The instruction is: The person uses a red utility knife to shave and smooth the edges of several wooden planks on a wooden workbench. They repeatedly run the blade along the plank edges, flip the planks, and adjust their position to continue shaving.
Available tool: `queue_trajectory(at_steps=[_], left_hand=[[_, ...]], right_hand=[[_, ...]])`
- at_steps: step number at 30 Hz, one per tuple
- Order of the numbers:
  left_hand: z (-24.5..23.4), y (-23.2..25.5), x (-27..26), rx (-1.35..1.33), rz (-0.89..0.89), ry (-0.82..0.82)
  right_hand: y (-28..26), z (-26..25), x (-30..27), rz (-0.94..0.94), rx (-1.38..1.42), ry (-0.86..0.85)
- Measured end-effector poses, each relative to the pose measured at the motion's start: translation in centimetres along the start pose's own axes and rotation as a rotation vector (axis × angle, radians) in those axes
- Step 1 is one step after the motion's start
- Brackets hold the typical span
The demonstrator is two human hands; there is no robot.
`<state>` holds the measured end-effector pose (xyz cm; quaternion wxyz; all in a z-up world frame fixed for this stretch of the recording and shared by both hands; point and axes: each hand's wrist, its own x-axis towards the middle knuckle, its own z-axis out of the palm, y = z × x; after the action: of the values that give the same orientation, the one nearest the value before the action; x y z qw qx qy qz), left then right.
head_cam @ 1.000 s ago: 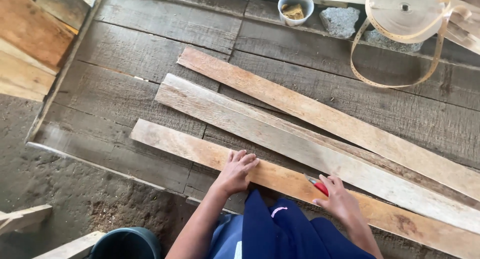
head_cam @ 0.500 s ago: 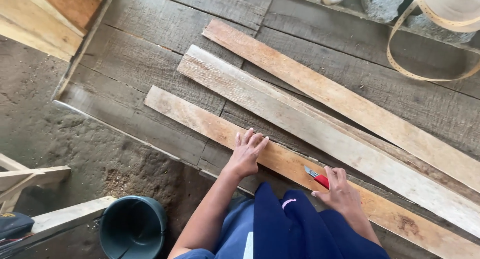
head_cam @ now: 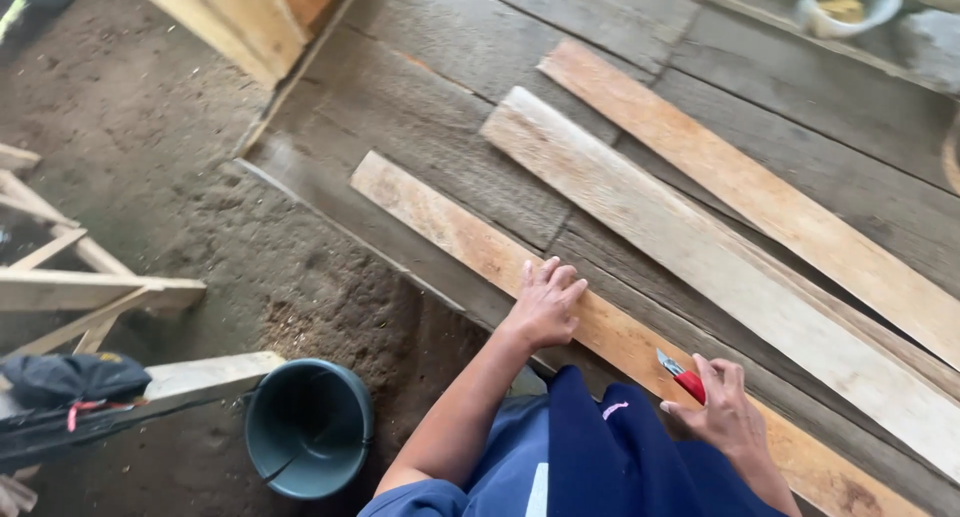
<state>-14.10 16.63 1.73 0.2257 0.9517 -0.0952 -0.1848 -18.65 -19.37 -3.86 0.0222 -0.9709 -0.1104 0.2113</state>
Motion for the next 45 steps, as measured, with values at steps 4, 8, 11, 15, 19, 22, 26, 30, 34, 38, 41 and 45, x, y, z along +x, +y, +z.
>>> queue_trajectory(at_steps=[4, 8, 11, 15, 19, 22, 26, 30, 34, 38, 41, 45], left_hand=[[1.4, -5.5, -0.6, 0.062, -0.030, 0.170], [0.7, -10.2, -1.9, 0.090, -0.089, 0.369], [-2.9, -12.2, -4.0, 0.092, -0.129, 0.348], [-5.1, -15.7, -5.6, 0.102, -0.190, 0.290], [-7.0, -18.0, -6.4, 0.113, -0.228, 0.232], [-6.4, -20.1, -6.5, 0.133, -0.211, 0.295], [-4.7, -22.2, -6.5, 0.104, -0.046, 0.527], [-5.6, -21.5, -7.0, 0.076, 0.051, 0.611], [-3.2, -23.4, -5.8, 0.175, -0.043, 0.485], [-3.3, -23.4, -6.0, 0.188, -0.088, 0.498], [-3.1, -23.6, -5.9, 0.180, -0.098, 0.496], [-1.6, -25.2, -5.4, 0.193, -0.064, 0.539]], right_hand=[[-4.5, 1.2, 1.6, -0.069, -0.010, 0.083], [-11.2, -0.4, 2.3, -0.054, 0.090, 0.120], [-15.2, -1.1, 3.4, -0.076, 0.096, 0.062], [-19.1, -1.3, 5.5, -0.157, 0.029, -0.017], [-23.1, -3.1, 6.0, -0.149, 0.089, -0.052], [-24.5, -5.0, 6.1, -0.203, 0.170, -0.114], [-24.0, -5.8, 5.5, -0.115, 0.267, -0.085], [-17.6, -1.1, 4.5, -0.044, 0.399, 0.208], [-12.5, 2.1, 2.5, 0.158, 0.303, 0.161], [-13.4, 1.6, 0.0, 0.097, 0.204, 0.197], [-13.1, 1.1, -0.3, 0.157, 0.264, 0.186], [-10.8, 1.9, 0.3, 0.134, 0.312, 0.159]])
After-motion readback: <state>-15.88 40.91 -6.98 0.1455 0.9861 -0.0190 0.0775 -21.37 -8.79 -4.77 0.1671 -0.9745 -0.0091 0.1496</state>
